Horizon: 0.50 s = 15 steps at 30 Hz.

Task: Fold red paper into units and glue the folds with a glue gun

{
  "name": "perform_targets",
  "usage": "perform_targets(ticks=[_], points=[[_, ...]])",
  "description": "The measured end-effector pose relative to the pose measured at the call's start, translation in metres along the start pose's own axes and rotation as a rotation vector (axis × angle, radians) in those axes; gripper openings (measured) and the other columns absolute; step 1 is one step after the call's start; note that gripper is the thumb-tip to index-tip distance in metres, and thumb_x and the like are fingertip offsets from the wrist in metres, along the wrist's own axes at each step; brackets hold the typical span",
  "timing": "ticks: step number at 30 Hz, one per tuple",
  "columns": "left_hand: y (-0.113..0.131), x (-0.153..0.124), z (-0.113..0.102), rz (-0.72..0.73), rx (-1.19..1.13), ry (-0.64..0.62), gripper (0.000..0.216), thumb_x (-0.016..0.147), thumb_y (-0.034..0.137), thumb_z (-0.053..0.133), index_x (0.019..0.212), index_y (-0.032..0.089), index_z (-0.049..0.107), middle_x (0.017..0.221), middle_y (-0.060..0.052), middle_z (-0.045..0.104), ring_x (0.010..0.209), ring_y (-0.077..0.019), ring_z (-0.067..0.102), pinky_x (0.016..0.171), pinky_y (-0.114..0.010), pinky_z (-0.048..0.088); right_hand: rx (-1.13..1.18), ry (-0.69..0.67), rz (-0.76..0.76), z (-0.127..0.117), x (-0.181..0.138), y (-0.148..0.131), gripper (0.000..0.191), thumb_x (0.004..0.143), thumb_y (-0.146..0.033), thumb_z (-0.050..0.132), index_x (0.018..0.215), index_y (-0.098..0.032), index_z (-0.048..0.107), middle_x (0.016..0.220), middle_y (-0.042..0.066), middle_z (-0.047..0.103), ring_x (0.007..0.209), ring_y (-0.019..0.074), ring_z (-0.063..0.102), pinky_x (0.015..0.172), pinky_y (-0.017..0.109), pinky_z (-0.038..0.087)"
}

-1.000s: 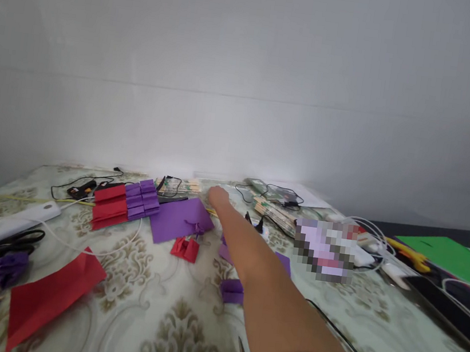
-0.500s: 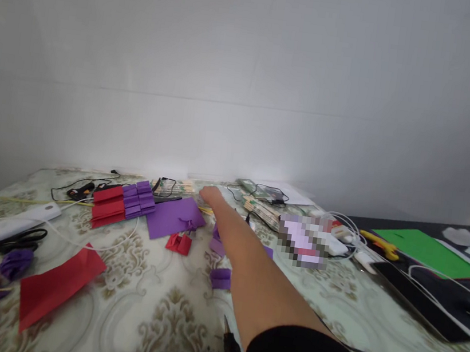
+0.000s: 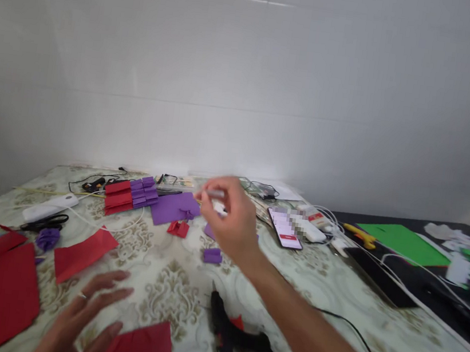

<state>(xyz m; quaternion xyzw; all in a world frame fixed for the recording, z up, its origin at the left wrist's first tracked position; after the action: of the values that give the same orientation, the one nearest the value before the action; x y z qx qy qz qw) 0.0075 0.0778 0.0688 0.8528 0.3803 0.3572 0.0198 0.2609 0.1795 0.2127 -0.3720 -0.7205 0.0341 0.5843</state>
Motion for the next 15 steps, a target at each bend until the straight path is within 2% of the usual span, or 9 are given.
perform_targets(ticks=[2,4,6,8,9,11,12,13,15], points=[[0.028,0.006,-0.033,0.088,0.206,0.133,0.043,0.100,0.020,0.063,0.142,0.029,0.061,0.147,-0.011,0.061,0.135,-0.0282,0.061,0.109,-0.041,0.057,0.362,0.016,0.135,-0.013,-0.058,-0.030,0.009,0.102,-0.023,0.061,0.100,-0.026,0.053,0.099,0.001,0.064,0.081,0.0169,0.075,0.075,0.036,0.064],[0.062,0.010,-0.049,0.166,0.296,0.117,0.046,0.099,0.013,0.061,0.142,0.030,0.062,0.149,-0.010,0.060,0.140,-0.0284,0.058,0.114,-0.044,0.052,0.590,-0.028,0.276,-0.009,-0.111,-0.054,0.009,0.102,-0.027,0.064,0.098,-0.026,0.056,0.097,0.001,0.064,0.075,0.0164,0.075,0.072,0.035,0.064],[0.094,0.007,-0.051,0.262,0.273,0.035,0.044,0.102,0.019,0.058,0.145,0.029,0.060,0.146,-0.010,0.064,0.132,-0.0255,0.064,0.109,-0.038,0.056,0.731,-0.057,0.387,-0.002,-0.154,-0.071,0.009,0.102,-0.028,0.065,0.098,-0.026,0.057,0.097,0.001,0.065,0.072,0.0145,0.074,0.072,0.033,0.063],[0.110,-0.001,-0.041,0.225,0.178,-0.051,0.041,0.105,0.028,0.057,0.146,0.026,0.057,0.136,-0.011,0.071,0.119,-0.0235,0.072,0.100,-0.033,0.060,0.848,-0.098,0.457,0.008,-0.186,-0.084,0.011,0.103,-0.029,0.064,0.098,-0.026,0.055,0.097,0.001,0.066,0.076,0.0154,0.074,0.075,0.034,0.062],[0.114,-0.007,-0.033,0.202,0.109,-0.089,0.038,0.106,0.027,0.056,0.144,0.025,0.058,0.126,-0.010,0.076,0.110,-0.0210,0.076,0.093,-0.028,0.061,0.893,-0.131,0.488,0.013,-0.198,-0.088,0.011,0.103,-0.031,0.063,0.099,-0.026,0.054,0.100,0.002,0.067,0.075,0.0154,0.074,0.075,0.034,0.062],[0.111,-0.022,-0.008,0.064,-0.100,-0.228,0.023,0.106,0.019,0.051,0.122,0.025,0.066,0.098,-0.002,0.080,0.078,-0.0124,0.076,0.070,-0.015,0.058,0.899,-0.254,0.522,0.022,-0.214,-0.094,0.013,0.102,-0.034,0.064,0.098,-0.026,0.055,0.101,0.003,0.068,0.076,0.0164,0.074,0.075,0.034,0.060],[0.107,-0.030,0.007,-0.015,-0.200,-0.307,0.020,0.106,0.017,0.050,0.105,0.025,0.068,0.084,0.002,0.077,0.066,-0.0105,0.072,0.063,-0.014,0.054,0.848,-0.341,0.542,0.025,-0.220,-0.094,0.013,0.100,-0.035,0.066,0.099,-0.025,0.057,0.099,0.004,0.069,0.079,0.0175,0.074,0.075,0.034,0.059],[0.100,-0.039,0.017,-0.118,-0.240,-0.343,0.021,0.106,0.019,0.050,0.096,0.024,0.067,0.078,0.002,0.075,0.063,-0.0107,0.070,0.062,-0.015,0.053,0.758,-0.425,0.559,0.027,-0.225,-0.091,0.015,0.097,-0.035,0.070,0.102,-0.025,0.060,0.097,0.003,0.070,0.082,0.0190,0.073,0.076,0.034,0.059],[0.088,-0.055,0.031,-0.269,-0.285,-0.384,0.025,0.108,0.026,0.048,0.092,0.022,0.067,0.071,0.002,0.072,0.061,-0.0117,0.067,0.063,-0.017,0.051,0.504,-0.529,0.580,0.022,-0.230,-0.073,0.022,0.093,-0.037,0.074,0.110,-0.025,0.066,0.103,0.005,0.072,0.096,0.0233,0.072,0.086,0.037,0.058]])
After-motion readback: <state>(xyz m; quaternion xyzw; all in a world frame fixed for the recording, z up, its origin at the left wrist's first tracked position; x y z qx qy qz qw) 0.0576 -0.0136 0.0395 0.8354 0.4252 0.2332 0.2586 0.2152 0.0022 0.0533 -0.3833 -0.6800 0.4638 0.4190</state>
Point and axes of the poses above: each hand's wrist, its own x-axis towards the middle knuckle, its own z-axis out of the palm, y = z × x, the point moved 9 cm from there along x, towards the middle knuckle
